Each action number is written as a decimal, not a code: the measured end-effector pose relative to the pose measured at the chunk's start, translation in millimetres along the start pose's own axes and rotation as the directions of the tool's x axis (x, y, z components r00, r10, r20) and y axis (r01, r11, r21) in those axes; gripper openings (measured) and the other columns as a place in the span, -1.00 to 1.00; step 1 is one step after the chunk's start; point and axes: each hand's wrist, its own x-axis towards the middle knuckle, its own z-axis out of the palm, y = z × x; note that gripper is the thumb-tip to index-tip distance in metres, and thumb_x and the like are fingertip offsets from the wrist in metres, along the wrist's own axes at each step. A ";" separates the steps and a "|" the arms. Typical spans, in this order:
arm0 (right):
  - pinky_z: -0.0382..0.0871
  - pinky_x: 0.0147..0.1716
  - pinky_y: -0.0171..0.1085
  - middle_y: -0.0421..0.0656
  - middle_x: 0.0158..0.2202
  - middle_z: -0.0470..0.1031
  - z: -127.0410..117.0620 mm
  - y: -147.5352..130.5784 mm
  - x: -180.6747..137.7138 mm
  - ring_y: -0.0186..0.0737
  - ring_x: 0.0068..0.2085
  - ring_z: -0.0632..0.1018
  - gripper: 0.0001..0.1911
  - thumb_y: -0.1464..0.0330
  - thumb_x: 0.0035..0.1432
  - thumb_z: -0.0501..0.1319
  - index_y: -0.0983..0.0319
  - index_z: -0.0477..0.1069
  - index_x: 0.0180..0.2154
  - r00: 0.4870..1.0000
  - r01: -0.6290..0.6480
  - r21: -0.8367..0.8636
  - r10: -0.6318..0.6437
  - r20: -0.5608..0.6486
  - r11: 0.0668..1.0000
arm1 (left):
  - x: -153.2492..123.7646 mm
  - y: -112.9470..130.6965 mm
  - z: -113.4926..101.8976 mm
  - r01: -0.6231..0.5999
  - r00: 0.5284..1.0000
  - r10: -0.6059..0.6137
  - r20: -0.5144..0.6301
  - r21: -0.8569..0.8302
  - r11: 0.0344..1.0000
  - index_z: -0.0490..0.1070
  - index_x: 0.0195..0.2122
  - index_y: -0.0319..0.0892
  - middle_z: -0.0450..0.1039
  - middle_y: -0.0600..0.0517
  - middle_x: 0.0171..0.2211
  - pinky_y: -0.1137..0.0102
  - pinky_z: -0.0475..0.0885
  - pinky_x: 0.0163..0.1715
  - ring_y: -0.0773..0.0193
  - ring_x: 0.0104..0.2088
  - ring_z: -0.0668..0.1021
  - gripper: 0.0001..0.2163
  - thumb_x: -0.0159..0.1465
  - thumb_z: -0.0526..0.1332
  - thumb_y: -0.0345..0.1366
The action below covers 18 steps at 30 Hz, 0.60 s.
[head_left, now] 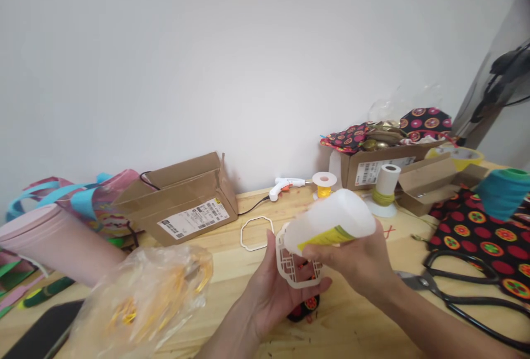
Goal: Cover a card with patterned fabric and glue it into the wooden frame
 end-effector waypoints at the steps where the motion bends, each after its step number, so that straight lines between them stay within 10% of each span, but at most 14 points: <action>1: 0.50 -0.51 -0.27 -0.24 -0.52 0.56 -0.4 -0.1 -0.1 -0.16 -0.48 0.55 -0.77 0.51 -0.34 0.38 0.18 0.44 -0.53 0.999 -0.003 0.006 0.003 0.032 1.000 | -0.1 0.1 0.3 0.004 1.000 -0.004 0.009 0.012 1.000 0.27 -0.01 -0.33 0.47 -0.19 -0.21 0.19 0.28 -0.14 0.11 -0.21 0.49 -0.34 0.08 -0.04 0.14; 18: 0.47 -0.55 -0.32 -0.28 -0.52 0.56 -0.3 1.7 0.4 -0.21 -0.51 0.55 -0.71 0.55 -0.32 0.37 0.15 0.46 -0.46 0.999 -0.025 0.087 0.021 0.049 0.996 | -0.2 1.9 3.0 -0.010 1.000 0.011 -0.027 0.035 0.999 0.32 -0.05 -0.33 0.50 -0.15 -0.27 0.20 0.30 -0.18 0.16 -0.31 0.51 -0.37 0.10 -0.06 0.14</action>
